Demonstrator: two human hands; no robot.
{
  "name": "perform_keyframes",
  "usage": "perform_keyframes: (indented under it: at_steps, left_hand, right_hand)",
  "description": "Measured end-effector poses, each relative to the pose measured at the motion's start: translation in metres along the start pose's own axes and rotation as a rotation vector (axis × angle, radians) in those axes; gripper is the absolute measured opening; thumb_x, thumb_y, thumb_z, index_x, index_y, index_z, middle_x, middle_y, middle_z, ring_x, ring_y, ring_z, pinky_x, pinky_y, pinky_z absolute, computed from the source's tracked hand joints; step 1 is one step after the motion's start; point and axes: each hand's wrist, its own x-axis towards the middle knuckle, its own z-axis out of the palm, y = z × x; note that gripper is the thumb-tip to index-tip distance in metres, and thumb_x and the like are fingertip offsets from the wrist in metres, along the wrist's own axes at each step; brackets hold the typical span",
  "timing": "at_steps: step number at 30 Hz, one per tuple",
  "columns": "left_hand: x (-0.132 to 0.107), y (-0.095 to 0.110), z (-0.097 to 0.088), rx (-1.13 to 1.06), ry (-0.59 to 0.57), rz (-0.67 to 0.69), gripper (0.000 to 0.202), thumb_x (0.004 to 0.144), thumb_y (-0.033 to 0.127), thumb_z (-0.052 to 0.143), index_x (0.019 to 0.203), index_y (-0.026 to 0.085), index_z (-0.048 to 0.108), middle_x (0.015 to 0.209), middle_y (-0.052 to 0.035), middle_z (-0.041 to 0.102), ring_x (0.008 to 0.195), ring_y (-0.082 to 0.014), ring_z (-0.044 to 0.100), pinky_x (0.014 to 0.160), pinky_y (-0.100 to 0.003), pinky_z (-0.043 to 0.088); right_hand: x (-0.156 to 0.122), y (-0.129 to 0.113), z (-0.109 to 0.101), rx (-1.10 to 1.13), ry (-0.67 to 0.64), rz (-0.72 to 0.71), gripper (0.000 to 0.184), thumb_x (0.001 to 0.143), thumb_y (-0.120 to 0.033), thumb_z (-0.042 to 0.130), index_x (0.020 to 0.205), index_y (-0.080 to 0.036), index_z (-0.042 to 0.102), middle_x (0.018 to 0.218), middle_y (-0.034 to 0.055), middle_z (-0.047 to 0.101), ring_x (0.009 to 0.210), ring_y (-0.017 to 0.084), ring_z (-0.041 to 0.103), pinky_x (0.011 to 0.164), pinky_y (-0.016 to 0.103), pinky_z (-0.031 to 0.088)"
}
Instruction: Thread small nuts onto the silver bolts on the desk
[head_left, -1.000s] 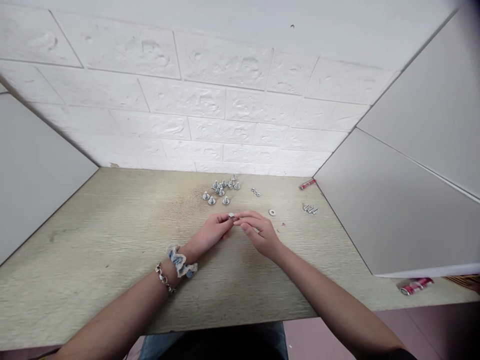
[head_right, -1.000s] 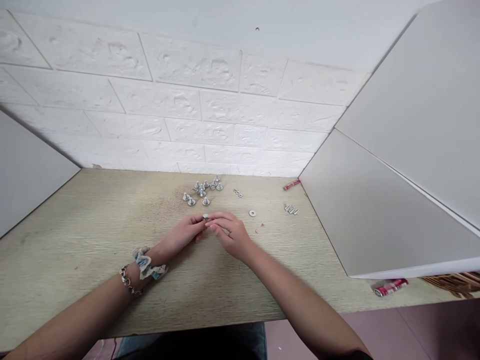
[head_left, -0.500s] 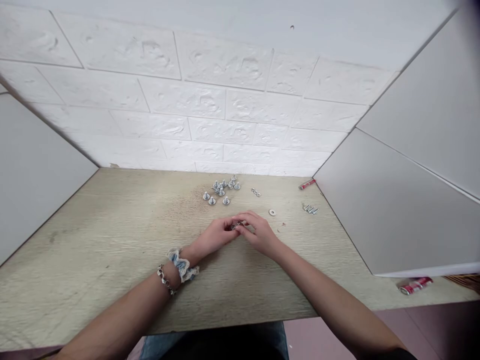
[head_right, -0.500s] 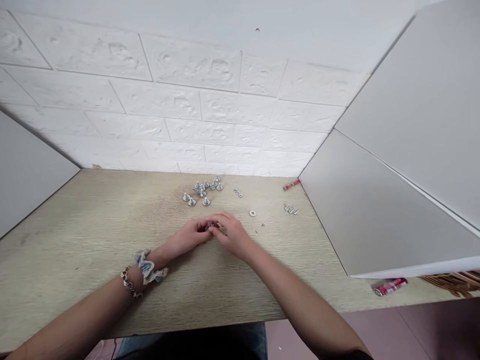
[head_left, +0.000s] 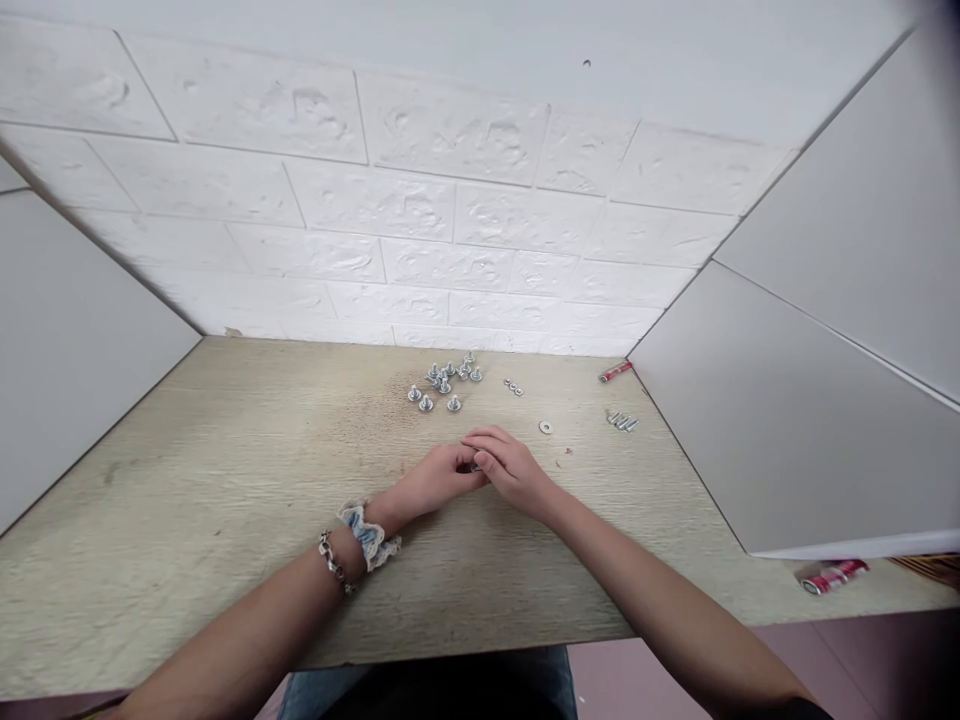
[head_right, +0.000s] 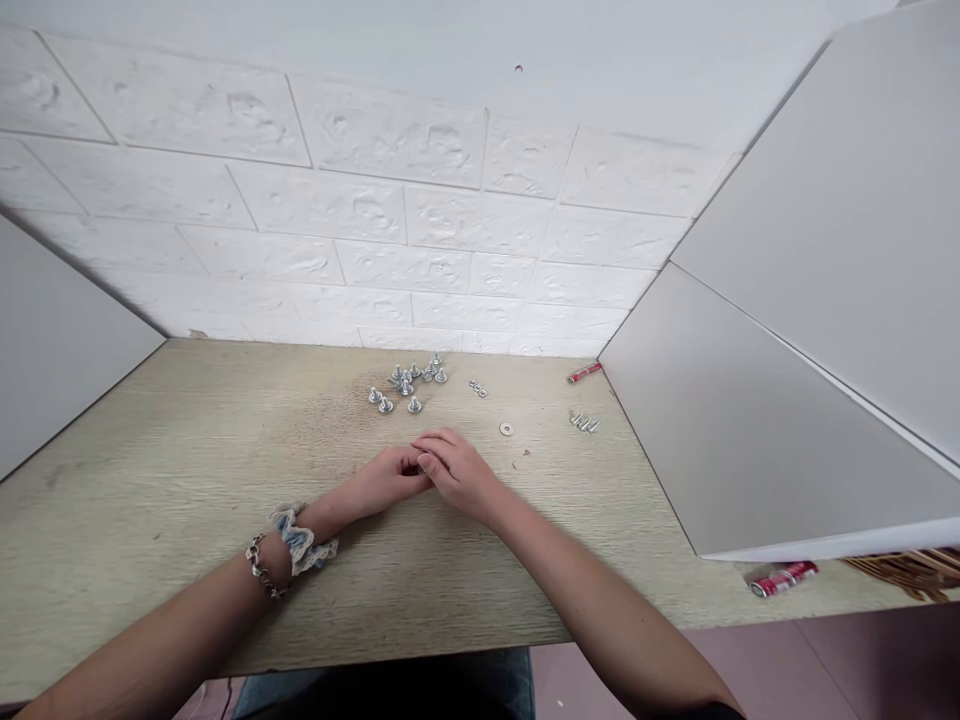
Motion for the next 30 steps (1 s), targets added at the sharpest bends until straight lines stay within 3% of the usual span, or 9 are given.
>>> perform_keyframes:
  at_steps: [6, 11, 17, 20, 23, 25, 30]
  left_hand:
    - [0.000, -0.003, -0.005, -0.095, 0.024, -0.086, 0.022, 0.073, 0.032, 0.050, 0.065, 0.012, 0.053, 0.052, 0.0047, 0.042, 0.050, -0.0077, 0.036, 0.047, -0.020, 0.028]
    - [0.001, 0.000, -0.005, -0.181, 0.089, -0.135, 0.022, 0.073, 0.033, 0.049, 0.075, 0.012, 0.055, 0.053, 0.0051, 0.041, 0.047, -0.0068, 0.035, 0.045, -0.019, 0.027]
    - [0.002, 0.005, -0.006, -0.185, 0.106, -0.124, 0.029, 0.076, 0.040, 0.049, 0.072, 0.012, 0.055, 0.050, 0.0059, 0.039, 0.045, -0.0064, 0.033, 0.045, -0.019, 0.026]
    - [0.002, 0.005, -0.006, -0.170, 0.115, -0.144, 0.032, 0.076, 0.044, 0.049, 0.070, 0.013, 0.054, 0.049, 0.0063, 0.038, 0.044, -0.0063, 0.032, 0.045, -0.020, 0.025]
    - [0.001, 0.002, -0.006, -0.126, 0.106, -0.129, 0.027, 0.077, 0.037, 0.047, 0.073, 0.013, 0.057, 0.050, 0.0060, 0.040, 0.045, -0.0069, 0.034, 0.046, -0.019, 0.026]
    - [0.001, 0.000, -0.005, -0.062, 0.115, -0.101, 0.021, 0.077, 0.029, 0.046, 0.077, 0.014, 0.060, 0.052, 0.0055, 0.044, 0.048, -0.0078, 0.038, 0.049, -0.020, 0.029]
    - [0.000, 0.001, -0.003, 0.182, 0.242, -0.051, 0.021, 0.074, 0.023, 0.047, 0.082, 0.015, 0.065, 0.067, 0.0019, 0.060, 0.061, -0.0128, 0.049, 0.062, -0.023, 0.038]
  right_hand:
    - [-0.002, -0.003, -0.003, -0.014, -0.037, -0.009, 0.037, 0.090, -0.037, 0.039, 0.118, -0.017, 0.053, 0.116, 0.0111, 0.054, 0.107, 0.020, 0.050, 0.093, 0.037, 0.041]
    - [-0.002, -0.003, -0.006, -0.010, 0.004, 0.014, 0.036, 0.088, -0.036, 0.043, 0.118, -0.019, 0.054, 0.115, 0.0101, 0.056, 0.107, 0.020, 0.051, 0.092, 0.037, 0.042]
    - [0.001, -0.002, -0.009, 0.010, 0.120, 0.073, 0.019, 0.084, -0.024, 0.048, 0.090, -0.020, 0.065, 0.095, 0.0058, 0.064, 0.091, 0.017, 0.058, 0.083, 0.033, 0.046]
    - [0.002, -0.002, -0.010, -0.014, 0.157, 0.094, 0.016, 0.083, -0.021, 0.048, 0.076, -0.019, 0.062, 0.079, 0.0036, 0.063, 0.078, 0.015, 0.057, 0.073, 0.030, 0.046]
    - [0.002, -0.004, -0.009, -0.061, 0.145, 0.064, 0.011, 0.080, -0.017, 0.049, 0.084, -0.019, 0.059, 0.081, 0.0033, 0.060, 0.079, 0.015, 0.055, 0.072, 0.029, 0.045]
    - [0.001, -0.005, -0.008, -0.074, 0.105, -0.001, 0.019, 0.078, -0.013, 0.049, 0.094, -0.019, 0.058, 0.089, 0.0043, 0.060, 0.086, 0.016, 0.054, 0.077, 0.030, 0.045]
    - [0.000, -0.006, -0.008, -0.116, 0.031, -0.109, 0.027, 0.081, -0.011, 0.047, 0.105, -0.020, 0.055, 0.101, 0.0067, 0.057, 0.095, 0.017, 0.053, 0.085, 0.033, 0.045]
